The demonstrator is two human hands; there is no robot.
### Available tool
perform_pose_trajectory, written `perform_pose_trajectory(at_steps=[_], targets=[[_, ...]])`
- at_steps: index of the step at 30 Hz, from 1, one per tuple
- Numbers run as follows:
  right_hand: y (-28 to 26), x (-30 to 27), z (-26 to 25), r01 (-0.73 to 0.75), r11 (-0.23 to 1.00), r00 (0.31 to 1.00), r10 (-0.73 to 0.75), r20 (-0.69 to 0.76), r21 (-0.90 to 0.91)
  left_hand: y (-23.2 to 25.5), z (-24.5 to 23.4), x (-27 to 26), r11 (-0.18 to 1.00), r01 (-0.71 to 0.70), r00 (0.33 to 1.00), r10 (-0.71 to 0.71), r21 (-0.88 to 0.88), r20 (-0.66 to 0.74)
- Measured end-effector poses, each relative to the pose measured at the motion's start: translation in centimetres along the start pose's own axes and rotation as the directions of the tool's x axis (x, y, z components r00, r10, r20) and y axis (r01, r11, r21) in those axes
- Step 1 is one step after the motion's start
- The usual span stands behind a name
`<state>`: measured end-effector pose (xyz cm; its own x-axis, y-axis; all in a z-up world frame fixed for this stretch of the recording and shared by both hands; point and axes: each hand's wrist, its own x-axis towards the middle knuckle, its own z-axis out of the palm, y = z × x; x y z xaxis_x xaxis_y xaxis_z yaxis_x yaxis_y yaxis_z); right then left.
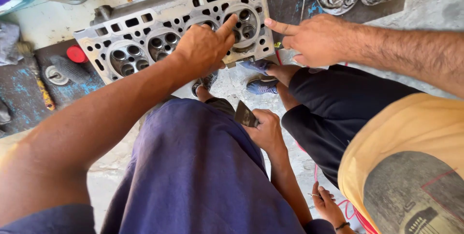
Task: Clean residue from an engine cylinder head using a hand scraper and inspect the valves.
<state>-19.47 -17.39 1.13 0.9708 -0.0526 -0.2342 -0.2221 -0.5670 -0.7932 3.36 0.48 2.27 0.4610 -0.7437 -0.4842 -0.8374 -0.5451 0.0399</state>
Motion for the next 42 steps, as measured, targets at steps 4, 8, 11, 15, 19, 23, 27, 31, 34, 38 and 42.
perform_pose_trajectory(at_steps=[4,8,11,15,19,23,27,31,34,38,42], targets=[[-1.1,0.2,0.3,0.021,0.998,0.998,-0.018,0.055,-0.062,-0.3,0.2,0.2,0.988,-0.034,0.999,0.036,-0.149,0.013],[-1.1,0.3,0.7,0.045,0.998,0.999,-0.044,0.017,-0.037,0.4,0.7,-2.6,0.977,0.002,0.996,-0.02,-0.213,-0.084],[-1.7,0.1,0.1,0.055,0.997,0.998,-0.054,0.015,-0.046,1.0,2.8,-3.8,0.962,0.008,0.995,-0.036,-0.273,-0.095],[-0.9,-1.1,0.7,0.053,0.995,0.998,-0.05,0.03,-0.082,1.3,5.0,-8.5,0.941,0.055,0.986,-0.105,-0.333,-0.133],[-2.0,-0.9,1.7,0.067,0.993,0.996,-0.061,0.07,-0.096,0.1,6.1,-12.5,0.904,0.15,0.981,-0.186,-0.401,-0.052],[-3.8,-0.3,2.6,0.112,0.99,0.989,-0.102,0.11,-0.09,-1.5,7.5,-14.4,0.882,0.217,0.975,-0.215,-0.418,0.051],[-6.6,0.8,3.1,0.161,0.979,0.983,-0.149,0.105,-0.123,-3.0,8.1,-16.5,0.903,0.131,0.978,-0.186,-0.41,-0.098],[-4.6,0.0,3.8,0.139,0.986,0.988,-0.132,0.077,-0.095,-2.7,7.8,-16.3,0.888,0.199,0.963,-0.256,-0.413,-0.086],[-4.0,-0.4,3.9,0.1,0.991,0.991,-0.091,0.099,-0.087,-2.8,7.6,-15.5,0.869,0.183,0.961,-0.257,-0.459,-0.102],[-7.2,0.7,4.1,0.195,0.97,0.973,-0.173,0.152,-0.148,-3.2,9.1,-13.9,0.828,0.193,0.951,-0.289,-0.526,-0.105],[-7.5,1.1,4.4,0.056,0.993,0.994,-0.046,0.098,-0.105,-3.2,10.0,-15.0,0.832,0.133,0.947,-0.268,-0.539,-0.179]])
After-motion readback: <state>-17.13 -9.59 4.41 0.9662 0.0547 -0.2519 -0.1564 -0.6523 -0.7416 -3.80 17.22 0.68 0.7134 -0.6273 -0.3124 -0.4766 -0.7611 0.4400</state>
